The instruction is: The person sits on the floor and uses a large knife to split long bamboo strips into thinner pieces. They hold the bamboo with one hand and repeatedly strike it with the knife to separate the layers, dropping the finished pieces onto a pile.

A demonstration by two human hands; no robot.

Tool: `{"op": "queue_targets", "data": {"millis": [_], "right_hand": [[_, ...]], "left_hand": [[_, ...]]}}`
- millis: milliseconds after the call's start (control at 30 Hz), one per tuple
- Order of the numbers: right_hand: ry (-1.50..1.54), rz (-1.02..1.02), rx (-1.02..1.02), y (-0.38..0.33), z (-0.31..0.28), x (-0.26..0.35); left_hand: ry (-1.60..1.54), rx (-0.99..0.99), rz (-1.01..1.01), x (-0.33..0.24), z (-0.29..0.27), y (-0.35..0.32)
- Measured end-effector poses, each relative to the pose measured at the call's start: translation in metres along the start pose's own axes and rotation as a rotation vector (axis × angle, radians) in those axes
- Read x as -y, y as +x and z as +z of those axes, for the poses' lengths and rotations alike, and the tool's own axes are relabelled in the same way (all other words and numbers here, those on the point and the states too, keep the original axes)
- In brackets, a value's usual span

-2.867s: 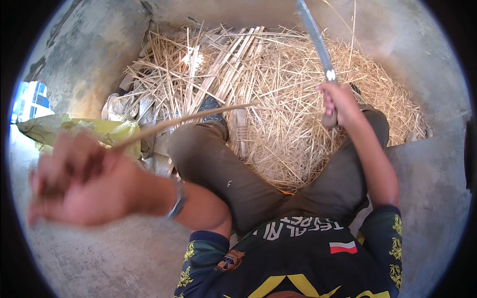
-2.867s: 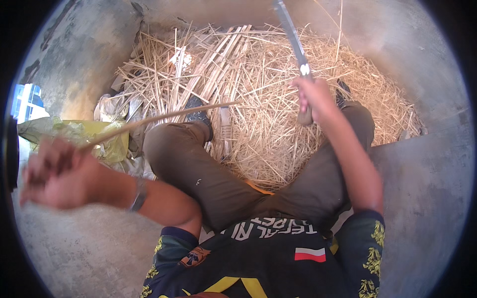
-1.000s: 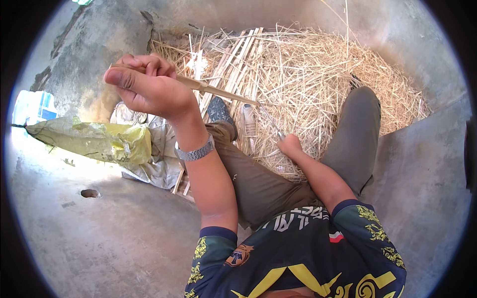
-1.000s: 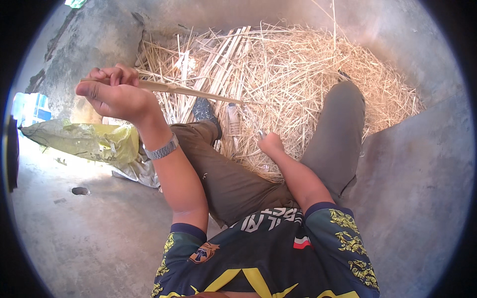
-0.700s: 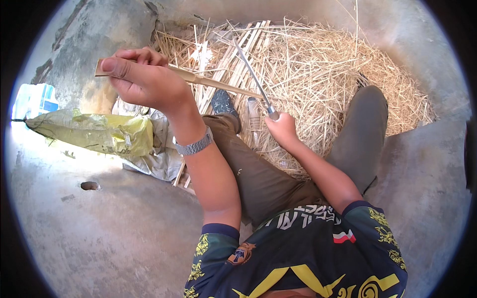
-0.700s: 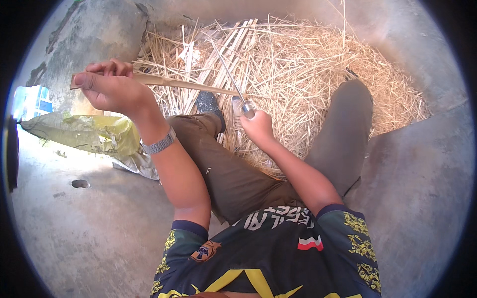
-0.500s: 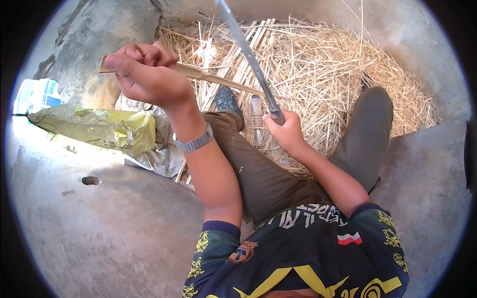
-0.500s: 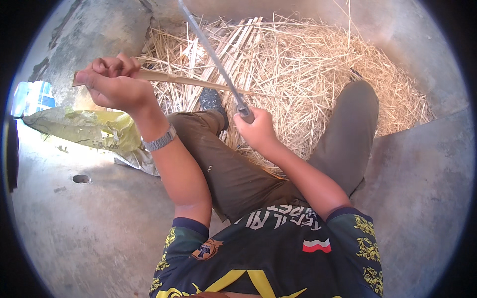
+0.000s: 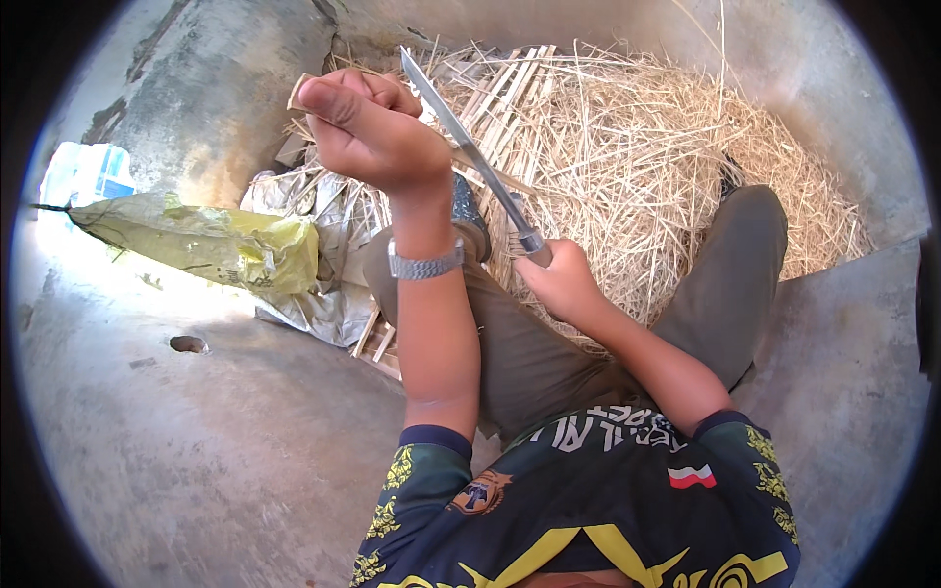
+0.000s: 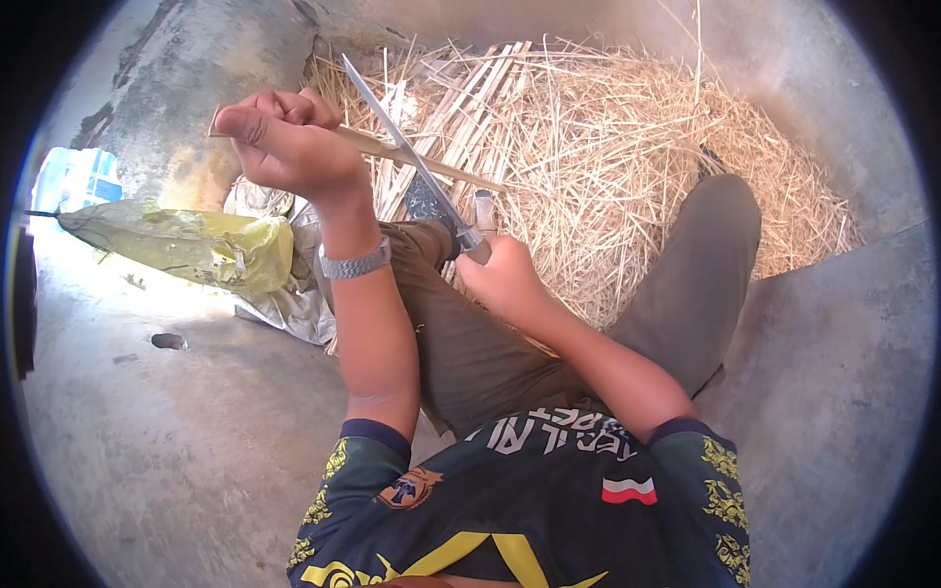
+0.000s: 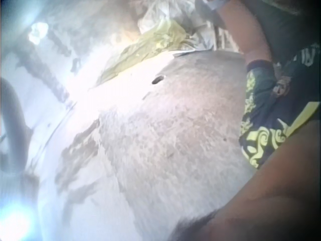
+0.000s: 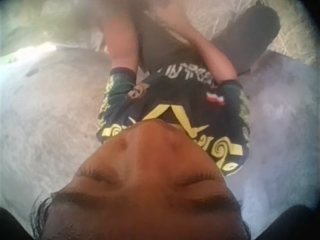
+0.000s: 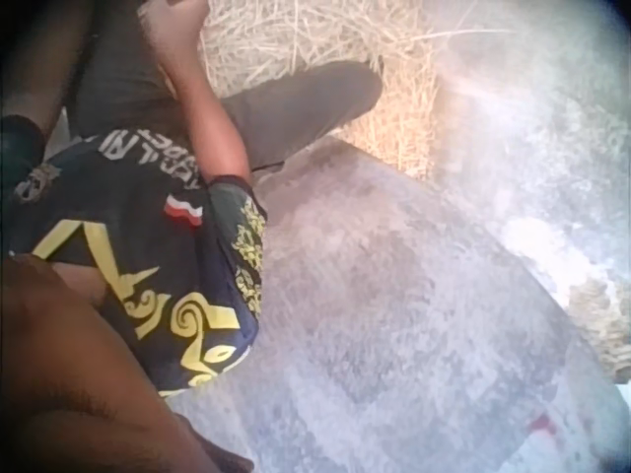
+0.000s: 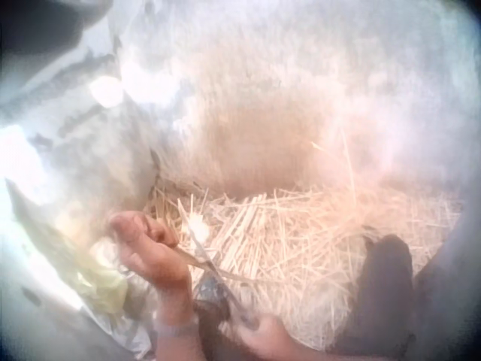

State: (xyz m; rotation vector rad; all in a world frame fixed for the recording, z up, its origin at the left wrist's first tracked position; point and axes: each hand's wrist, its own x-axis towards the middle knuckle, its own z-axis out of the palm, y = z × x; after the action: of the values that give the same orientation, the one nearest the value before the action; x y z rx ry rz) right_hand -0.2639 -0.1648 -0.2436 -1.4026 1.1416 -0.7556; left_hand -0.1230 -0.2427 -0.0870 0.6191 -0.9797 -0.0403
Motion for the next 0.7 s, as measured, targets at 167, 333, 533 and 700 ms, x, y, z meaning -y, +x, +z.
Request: {"op": "queue_targets", "data": {"millis": [167,333,533,700], "right_hand": [[0.088,-0.068,-0.073,-0.008,-0.004,0.011],[0.046,0.020,-0.075,-0.003,0.009,-0.012],[0.028,-0.057,-0.083,-0.009,-0.007,0.015],[0.139,-0.058,-0.116,-0.008,0.007,0.002]], "left_hand": [[-0.019,-0.048,-0.014,0.001,-0.006,0.007],[0.062,-0.024,-0.054,0.002,-0.008,0.006],[0.090,-0.041,-0.002,0.004,-0.021,0.016],[0.316,-0.140,0.150,0.010,-0.018,0.016]]}}
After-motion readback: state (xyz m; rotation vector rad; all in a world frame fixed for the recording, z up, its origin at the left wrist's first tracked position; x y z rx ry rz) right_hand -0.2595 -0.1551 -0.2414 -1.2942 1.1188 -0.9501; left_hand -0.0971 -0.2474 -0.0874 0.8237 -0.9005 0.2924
